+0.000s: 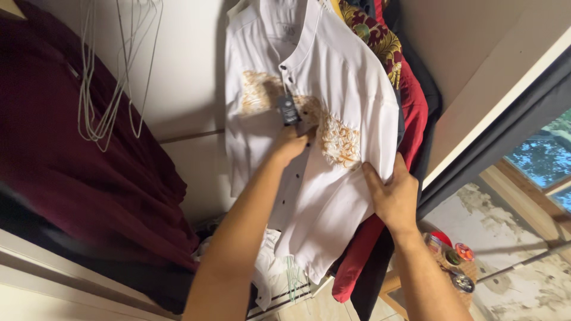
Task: The person selects a white embroidered shirt from a closet, places it on a hanger, and hangs it. Then they pick up a white tank top, place it on a green hanger, and hang it. Finally, they pick up a black shirt, place it on a hanger, and button it up while holding it.
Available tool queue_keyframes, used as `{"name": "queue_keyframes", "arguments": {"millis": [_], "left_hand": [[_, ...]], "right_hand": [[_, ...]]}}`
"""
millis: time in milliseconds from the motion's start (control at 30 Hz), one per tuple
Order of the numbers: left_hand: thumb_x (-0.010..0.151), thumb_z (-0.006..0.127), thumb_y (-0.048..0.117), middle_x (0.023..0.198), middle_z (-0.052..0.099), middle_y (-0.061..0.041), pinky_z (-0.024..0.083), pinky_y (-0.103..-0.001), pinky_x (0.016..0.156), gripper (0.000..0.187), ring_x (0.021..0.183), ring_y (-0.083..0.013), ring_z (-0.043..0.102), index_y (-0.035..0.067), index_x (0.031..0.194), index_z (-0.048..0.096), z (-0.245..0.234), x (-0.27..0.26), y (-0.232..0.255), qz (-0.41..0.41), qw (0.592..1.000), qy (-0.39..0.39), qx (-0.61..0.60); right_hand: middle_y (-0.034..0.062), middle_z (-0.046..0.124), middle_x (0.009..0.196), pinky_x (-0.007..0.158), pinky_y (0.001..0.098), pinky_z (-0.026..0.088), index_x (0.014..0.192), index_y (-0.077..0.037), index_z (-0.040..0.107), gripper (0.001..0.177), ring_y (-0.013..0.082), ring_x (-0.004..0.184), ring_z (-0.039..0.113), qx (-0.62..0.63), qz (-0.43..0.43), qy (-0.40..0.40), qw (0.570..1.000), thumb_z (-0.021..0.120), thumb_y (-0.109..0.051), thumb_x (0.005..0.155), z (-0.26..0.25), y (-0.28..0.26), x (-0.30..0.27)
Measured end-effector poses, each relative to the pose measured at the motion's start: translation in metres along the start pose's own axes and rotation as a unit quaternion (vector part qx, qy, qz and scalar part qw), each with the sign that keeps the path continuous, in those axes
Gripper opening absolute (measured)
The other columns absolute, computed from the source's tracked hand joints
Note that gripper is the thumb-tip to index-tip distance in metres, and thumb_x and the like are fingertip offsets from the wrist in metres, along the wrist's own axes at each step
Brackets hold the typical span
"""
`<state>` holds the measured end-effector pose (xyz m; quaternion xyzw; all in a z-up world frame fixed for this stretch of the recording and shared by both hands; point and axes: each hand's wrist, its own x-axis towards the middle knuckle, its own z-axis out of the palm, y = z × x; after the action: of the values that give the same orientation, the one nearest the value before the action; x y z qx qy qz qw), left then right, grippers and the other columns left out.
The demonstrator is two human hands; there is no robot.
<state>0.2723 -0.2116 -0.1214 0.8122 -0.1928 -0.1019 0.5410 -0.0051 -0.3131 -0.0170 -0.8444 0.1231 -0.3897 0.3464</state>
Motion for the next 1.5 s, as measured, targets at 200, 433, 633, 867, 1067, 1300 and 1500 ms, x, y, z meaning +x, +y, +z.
{"name": "queue_keyframes", "arguments": {"millis": [200, 433, 633, 867, 1067, 1300, 1500], "left_hand": [[0.089, 0.073, 0.042, 0.103, 0.074, -0.019, 0.056, -0.040, 0.085, 0.047, 0.093, -0.0302, 0.073, -0.002, 0.107, 0.073, -0.092, -0.038, 0.022, 0.064, 0.969, -0.047, 0.234], [0.095, 0.059, 0.040, 0.083, 0.079, -0.015, 0.058, -0.039, 0.074, 0.035, 0.076, -0.0257, 0.078, 0.007, 0.086, 0.069, -0.176, -0.108, 0.121, -0.023, 0.977, 0.050, 0.205], [0.099, 0.060, 0.041, 0.096, 0.078, -0.012, 0.054, -0.041, 0.082, 0.033, 0.087, -0.0250, 0.074, 0.009, 0.094, 0.067, -0.197, -0.111, 0.149, 0.066, 0.939, 0.217, 0.260], [0.094, 0.060, 0.071, 0.171, 0.005, -0.024, 0.019, -0.059, 0.122, 0.100, 0.158, -0.0409, 0.007, 0.019, 0.164, 0.012, -0.146, -0.066, 0.173, 0.225, 0.958, 0.176, -0.012], [0.072, 0.055, 0.085, 0.171, -0.017, -0.023, 0.009, -0.074, 0.114, 0.126, 0.153, -0.0517, -0.017, 0.027, 0.167, -0.004, -0.107, -0.060, 0.195, 0.163, 0.970, 0.153, -0.095], [0.086, 0.068, 0.078, 0.171, -0.004, -0.034, 0.001, -0.067, 0.131, 0.128, 0.160, -0.0545, -0.016, 0.011, 0.173, 0.003, -0.086, -0.020, 0.196, 0.253, 0.948, 0.175, -0.084], [0.079, 0.066, 0.079, 0.162, 0.030, -0.042, 0.027, -0.059, 0.126, 0.126, 0.153, -0.0558, 0.029, 0.005, 0.164, 0.011, -0.077, 0.013, 0.184, 0.312, 0.920, 0.061, -0.230]], "right_hand": [[0.0199, 0.071, 0.074, 0.059, 0.0366, 0.053, 0.107, 0.003, 0.062, 0.033, 0.0227, 0.059, 0.070, -0.015, 0.040, -0.016, 0.999, 0.077, -0.023, 0.091, 0.010, -0.001, 0.001], [0.0233, 0.073, 0.079, 0.064, 0.0386, 0.056, 0.113, 0.003, 0.062, 0.039, 0.0289, 0.070, 0.076, -0.008, 0.049, -0.011, 0.999, 0.076, -0.025, 0.090, 0.021, -0.005, -0.005], [0.0270, 0.073, 0.087, 0.069, 0.0401, 0.057, 0.116, 0.005, 0.056, 0.047, 0.0349, 0.083, 0.076, -0.013, 0.021, -0.026, 0.999, 0.078, -0.027, 0.090, 0.026, -0.006, -0.006], [0.0252, 0.076, 0.094, 0.071, 0.0385, 0.060, 0.125, 0.008, 0.043, 0.078, 0.0277, 0.081, 0.076, 0.022, 0.117, -0.104, 0.987, 0.088, -0.036, 0.079, 0.023, -0.015, -0.004], [0.0309, 0.066, 0.130, 0.096, 0.0363, 0.053, 0.151, 0.014, 0.024, 0.098, 0.0318, 0.113, 0.069, 0.059, -0.115, -0.050, 0.990, 0.087, -0.030, 0.091, 0.022, -0.026, 0.003], [0.0216, 0.074, 0.115, 0.082, 0.0318, 0.060, 0.144, 0.008, 0.029, 0.084, 0.0210, 0.091, 0.077, 0.090, 0.018, -0.098, 0.991, 0.079, -0.032, 0.089, 0.026, -0.047, 0.011], [0.0209, 0.075, 0.114, 0.081, 0.0323, 0.060, 0.145, 0.004, 0.030, 0.081, 0.0220, 0.089, 0.078, 0.096, 0.049, -0.101, 0.989, 0.077, -0.028, 0.088, 0.025, -0.049, 0.020]]}}
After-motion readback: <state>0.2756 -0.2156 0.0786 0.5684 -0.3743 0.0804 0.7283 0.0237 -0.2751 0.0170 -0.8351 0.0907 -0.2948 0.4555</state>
